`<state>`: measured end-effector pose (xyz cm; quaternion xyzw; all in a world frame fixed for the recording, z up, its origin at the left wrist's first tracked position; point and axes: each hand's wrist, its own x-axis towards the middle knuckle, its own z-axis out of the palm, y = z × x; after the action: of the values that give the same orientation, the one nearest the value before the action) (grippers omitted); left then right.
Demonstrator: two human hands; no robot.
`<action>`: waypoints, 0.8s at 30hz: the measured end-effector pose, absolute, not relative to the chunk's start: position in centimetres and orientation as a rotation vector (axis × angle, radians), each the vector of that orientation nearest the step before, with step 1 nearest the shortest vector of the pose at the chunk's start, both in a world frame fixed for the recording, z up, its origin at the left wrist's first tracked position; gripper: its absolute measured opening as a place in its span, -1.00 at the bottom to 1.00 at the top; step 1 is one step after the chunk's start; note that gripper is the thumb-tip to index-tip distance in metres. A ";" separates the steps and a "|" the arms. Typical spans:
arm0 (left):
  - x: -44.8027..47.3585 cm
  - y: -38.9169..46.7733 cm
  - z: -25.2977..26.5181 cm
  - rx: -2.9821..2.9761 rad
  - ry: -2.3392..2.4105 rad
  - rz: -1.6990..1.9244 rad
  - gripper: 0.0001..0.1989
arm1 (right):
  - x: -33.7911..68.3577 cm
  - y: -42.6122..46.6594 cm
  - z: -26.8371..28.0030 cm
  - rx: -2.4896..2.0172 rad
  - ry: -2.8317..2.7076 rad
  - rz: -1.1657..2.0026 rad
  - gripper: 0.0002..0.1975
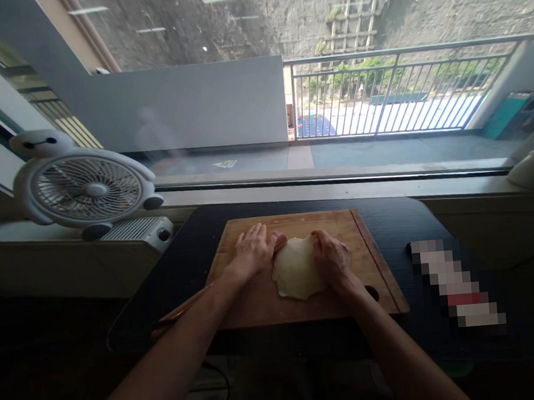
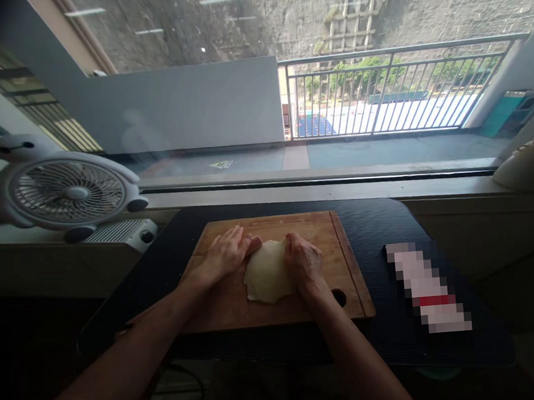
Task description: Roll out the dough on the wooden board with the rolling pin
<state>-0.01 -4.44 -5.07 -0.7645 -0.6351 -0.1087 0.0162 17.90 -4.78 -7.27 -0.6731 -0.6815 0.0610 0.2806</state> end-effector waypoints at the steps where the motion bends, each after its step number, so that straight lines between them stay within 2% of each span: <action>1: -0.3 -3.9 -5.0 -2.369 -2.015 -0.319 -0.51 | 17.9 -4.8 -7.3 -1.796 -1.829 0.160 -0.73; 8: 0.1 -8.2 -6.1 -2.461 -1.651 -0.512 -0.62 | 17.9 -4.6 -7.9 -1.782 -1.822 0.163 -0.70; 12: -0.7 -4.3 -4.7 -2.510 -1.699 -0.417 -0.70 | 17.6 -3.9 -7.1 -1.800 -1.856 0.170 -0.67; 18: 0.1 -2.2 -4.1 -2.369 -1.786 -0.521 -0.65 | 20.0 -4.2 -3.6 -1.874 -2.067 0.484 -0.63; 21: 0.5 -3.8 -4.5 -2.374 -1.755 -0.574 -0.70 | 21.5 -5.0 -3.1 -1.803 -2.179 0.628 -0.72; 24: -0.2 -5.3 -4.6 -2.421 -1.734 -0.634 -0.79 | 21.6 -5.1 -3.9 -1.704 -2.048 0.756 -0.75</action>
<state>-0.16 -5.29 -4.56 -0.7942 -0.5689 -0.2080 0.0484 21.62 -5.10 -3.89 -0.6047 -0.7268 0.2681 0.1849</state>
